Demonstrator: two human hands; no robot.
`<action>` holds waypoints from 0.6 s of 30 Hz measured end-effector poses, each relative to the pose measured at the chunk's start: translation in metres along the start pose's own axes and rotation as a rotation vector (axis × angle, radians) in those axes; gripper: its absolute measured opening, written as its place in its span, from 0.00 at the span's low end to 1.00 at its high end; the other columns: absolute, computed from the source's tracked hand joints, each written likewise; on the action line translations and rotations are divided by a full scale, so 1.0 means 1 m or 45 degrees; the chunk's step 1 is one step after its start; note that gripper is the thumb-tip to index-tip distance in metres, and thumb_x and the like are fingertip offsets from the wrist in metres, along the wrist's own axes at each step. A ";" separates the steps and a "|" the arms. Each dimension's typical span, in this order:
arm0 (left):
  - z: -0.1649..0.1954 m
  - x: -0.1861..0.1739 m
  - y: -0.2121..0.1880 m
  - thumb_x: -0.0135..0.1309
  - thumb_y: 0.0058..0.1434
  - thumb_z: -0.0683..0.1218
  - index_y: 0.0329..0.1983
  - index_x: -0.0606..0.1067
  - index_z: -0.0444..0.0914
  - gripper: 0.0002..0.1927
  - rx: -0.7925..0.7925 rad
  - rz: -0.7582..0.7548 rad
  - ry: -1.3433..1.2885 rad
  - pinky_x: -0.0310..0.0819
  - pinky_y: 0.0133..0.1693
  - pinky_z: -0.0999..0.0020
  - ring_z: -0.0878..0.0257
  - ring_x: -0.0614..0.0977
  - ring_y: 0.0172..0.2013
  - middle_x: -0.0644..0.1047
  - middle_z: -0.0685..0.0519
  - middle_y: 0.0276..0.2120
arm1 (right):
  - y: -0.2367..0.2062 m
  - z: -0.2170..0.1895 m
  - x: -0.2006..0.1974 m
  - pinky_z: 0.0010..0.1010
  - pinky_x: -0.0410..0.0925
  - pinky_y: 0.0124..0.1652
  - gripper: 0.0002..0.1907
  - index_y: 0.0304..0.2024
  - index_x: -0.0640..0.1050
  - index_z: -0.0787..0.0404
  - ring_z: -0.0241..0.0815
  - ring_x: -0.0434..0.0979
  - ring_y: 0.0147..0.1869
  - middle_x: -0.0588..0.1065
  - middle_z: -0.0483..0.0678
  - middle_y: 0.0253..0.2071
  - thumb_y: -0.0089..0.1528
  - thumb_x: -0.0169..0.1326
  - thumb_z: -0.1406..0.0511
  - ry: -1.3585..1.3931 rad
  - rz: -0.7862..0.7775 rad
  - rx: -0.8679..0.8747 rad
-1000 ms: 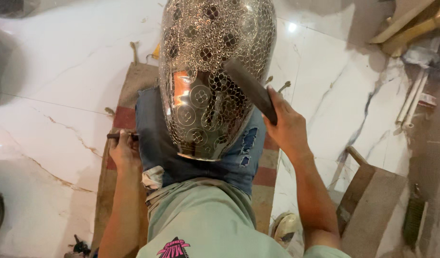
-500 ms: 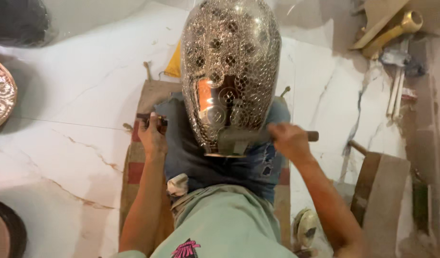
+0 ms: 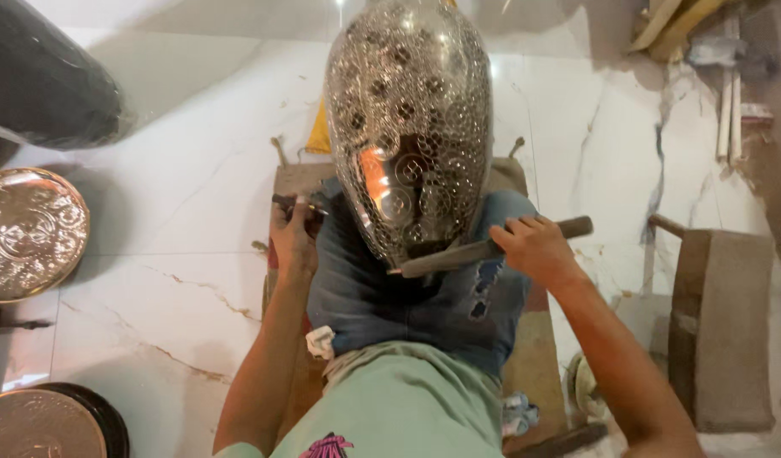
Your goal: The person sits on the floor with a large engraved metal vase held between the legs and hammers a chisel against the vase surface to carve decorative patterns, repositioning the chisel by hand between strikes and working over different areas of the vase.
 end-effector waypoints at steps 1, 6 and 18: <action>-0.002 -0.003 0.000 0.52 0.67 0.40 0.52 0.70 0.41 0.11 -0.016 -0.001 0.009 0.79 0.39 0.69 0.67 0.79 0.34 0.75 0.57 0.34 | -0.008 0.009 0.013 0.49 0.72 0.38 0.13 0.36 0.76 0.57 0.57 0.80 0.38 0.78 0.52 0.32 0.51 0.63 0.64 0.048 0.014 0.094; -0.016 -0.036 -0.019 0.54 0.70 0.41 0.51 0.70 0.39 0.09 -0.025 0.066 0.065 0.79 0.40 0.67 0.65 0.80 0.35 0.74 0.57 0.33 | -0.093 0.115 0.055 0.47 0.72 0.42 0.25 0.54 0.71 0.67 0.56 0.78 0.41 0.76 0.58 0.42 0.60 0.66 0.63 0.782 0.569 1.200; -0.038 -0.098 -0.110 0.56 0.70 0.39 0.50 0.70 0.37 0.09 0.356 0.485 0.162 0.78 0.38 0.69 0.65 0.80 0.37 0.76 0.55 0.39 | -0.130 0.054 0.150 0.38 0.60 0.29 0.19 0.51 0.71 0.71 0.47 0.65 0.30 0.70 0.51 0.33 0.62 0.61 0.67 1.698 0.393 1.359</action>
Point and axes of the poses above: each hand's wrist, its own y-axis towards the middle knuckle, its own x-axis out of the palm, z = x × y, the point moved 10 cm from there along y, towards the middle knuckle
